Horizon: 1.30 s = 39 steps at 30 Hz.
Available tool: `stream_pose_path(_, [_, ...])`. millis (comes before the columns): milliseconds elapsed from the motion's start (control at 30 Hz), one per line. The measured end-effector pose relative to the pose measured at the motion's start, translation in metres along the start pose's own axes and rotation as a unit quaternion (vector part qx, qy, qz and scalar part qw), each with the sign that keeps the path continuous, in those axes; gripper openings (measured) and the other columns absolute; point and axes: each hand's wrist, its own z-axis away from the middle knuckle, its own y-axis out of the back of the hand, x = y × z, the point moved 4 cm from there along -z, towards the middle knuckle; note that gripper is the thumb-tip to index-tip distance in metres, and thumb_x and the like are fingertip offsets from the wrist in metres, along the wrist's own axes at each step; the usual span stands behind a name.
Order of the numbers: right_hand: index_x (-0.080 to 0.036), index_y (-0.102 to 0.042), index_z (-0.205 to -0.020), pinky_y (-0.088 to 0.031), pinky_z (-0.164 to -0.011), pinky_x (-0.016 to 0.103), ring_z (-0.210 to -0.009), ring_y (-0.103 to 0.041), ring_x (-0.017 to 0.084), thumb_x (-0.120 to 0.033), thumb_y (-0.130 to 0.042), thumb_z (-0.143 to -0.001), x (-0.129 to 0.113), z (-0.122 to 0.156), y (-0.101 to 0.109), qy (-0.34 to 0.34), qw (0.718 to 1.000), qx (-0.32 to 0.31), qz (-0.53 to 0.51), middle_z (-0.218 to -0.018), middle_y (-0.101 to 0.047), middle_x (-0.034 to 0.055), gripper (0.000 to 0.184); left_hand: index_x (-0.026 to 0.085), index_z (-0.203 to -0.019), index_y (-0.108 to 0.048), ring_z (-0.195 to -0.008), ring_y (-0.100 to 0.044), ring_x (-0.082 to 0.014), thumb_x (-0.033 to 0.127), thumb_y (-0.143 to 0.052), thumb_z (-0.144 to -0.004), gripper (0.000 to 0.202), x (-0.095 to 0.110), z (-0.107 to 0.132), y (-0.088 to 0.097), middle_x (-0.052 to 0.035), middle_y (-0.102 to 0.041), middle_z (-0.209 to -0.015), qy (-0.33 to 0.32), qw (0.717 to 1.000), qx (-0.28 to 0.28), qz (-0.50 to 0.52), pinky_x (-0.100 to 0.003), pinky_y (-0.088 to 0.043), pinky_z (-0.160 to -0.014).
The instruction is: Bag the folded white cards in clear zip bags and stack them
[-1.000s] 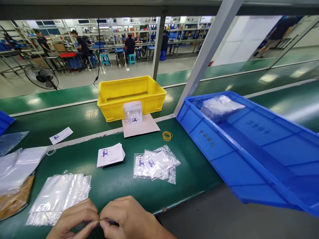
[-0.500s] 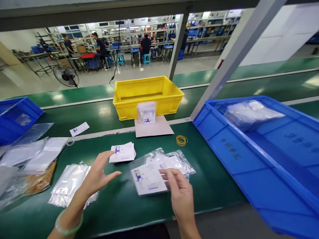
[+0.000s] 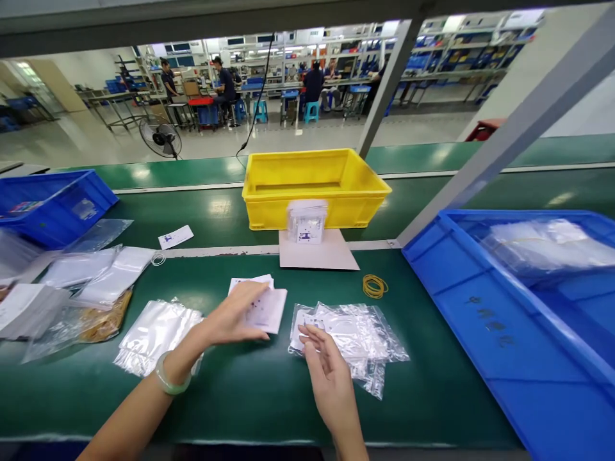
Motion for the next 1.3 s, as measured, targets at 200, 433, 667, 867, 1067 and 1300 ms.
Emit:
stream_pose_path(200, [-0.022, -0.063, -0.119, -0.059, -0.077, 0.034, -0.113, -0.065, 0.032, -0.061, -0.067, -0.08, 0.002, -0.003, -0.038, -0.081, 0.988, -0.11, -0.074, -0.123, -0.07, 0.0115, 0.055, 0.014, -0.149, -0.029, -0.139, -0.039, -0.0342, 0.057, -0.059, -0.09, 0.078, 0.057, 0.048, -0.012, -0.0204, -0.048, -0.146, -0.06, 0.996, 0.01, -0.07, -0.053, -0.026, -0.118])
stream_pose_path(433, [-0.027, -0.053, -0.117, -0.053, -0.046, 0.03, -0.078, -0.073, 0.032, -0.066, -0.071, -0.073, 0.012, 0.017, -0.041, -0.226, 0.964, -0.119, -0.073, -0.089, -0.076, 0.0078, 0.062, 0.015, -0.105, -0.061, -0.1, -0.064, -0.032, 0.029, -0.062, -0.088, 0.022, -0.004, 0.157, 0.02, -0.0143, -0.066, -0.106, 0.45, 0.87, 0.043, -0.2, -0.041, -0.052, -0.083])
stream_pose_path(667, [-0.026, -0.053, -0.116, -0.052, -0.048, 0.029, -0.065, -0.07, 0.025, -0.06, -0.064, -0.08, -0.007, 0.022, -0.066, -0.17, 0.974, -0.152, -0.014, -0.08, -0.073, 0.0048, 0.051, 0.017, -0.075, -0.059, -0.07, -0.066, -0.0231, 0.01, -0.049, -0.087, 0.017, -0.019, 0.185, 0.017, -0.0059, -0.066, -0.077, 0.523, 0.839, 0.033, -0.148, -0.027, -0.042, -0.058])
stream_pose_path(867, [-0.026, -0.045, -0.135, -0.051, -0.053, 0.03, -0.065, -0.065, 0.022, -0.059, -0.051, -0.089, -0.011, 0.034, -0.081, -0.12, 0.972, -0.199, 0.019, -0.086, -0.07, 0.0047, 0.057, 0.019, -0.079, -0.058, -0.065, -0.063, -0.0158, 0.018, -0.045, -0.09, 0.017, -0.007, 0.18, 0.029, -0.0005, -0.065, -0.072, 0.489, 0.861, 0.127, -0.059, -0.024, -0.044, -0.062])
stream_pose_path(1067, [-0.021, -0.064, -0.108, -0.038, -0.048, 0.026, -0.053, -0.054, 0.017, -0.054, -0.041, -0.095, -0.006, 0.037, -0.102, -0.029, 0.942, -0.314, 0.118, -0.071, -0.067, 0.0023, 0.043, 0.019, -0.07, -0.057, -0.06, -0.058, -0.0139, 0.03, -0.053, -0.089, 0.023, 0.014, 0.155, 0.014, 0.001, -0.062, -0.064, 0.423, 0.89, 0.158, 0.063, -0.022, -0.042, -0.056])
stream_pose_path(1300, [-0.02, -0.068, -0.093, -0.041, -0.053, 0.026, -0.06, -0.06, 0.018, -0.047, -0.043, -0.095, -0.024, 0.037, -0.115, 0.063, 0.93, -0.317, 0.173, -0.074, -0.07, 0.0029, 0.036, 0.017, -0.072, -0.062, -0.06, -0.055, -0.0127, 0.019, -0.051, -0.084, 0.017, 0.037, 0.127, -0.008, -0.0003, -0.062, -0.065, 0.336, 0.913, 0.106, 0.204, -0.021, -0.039, -0.056])
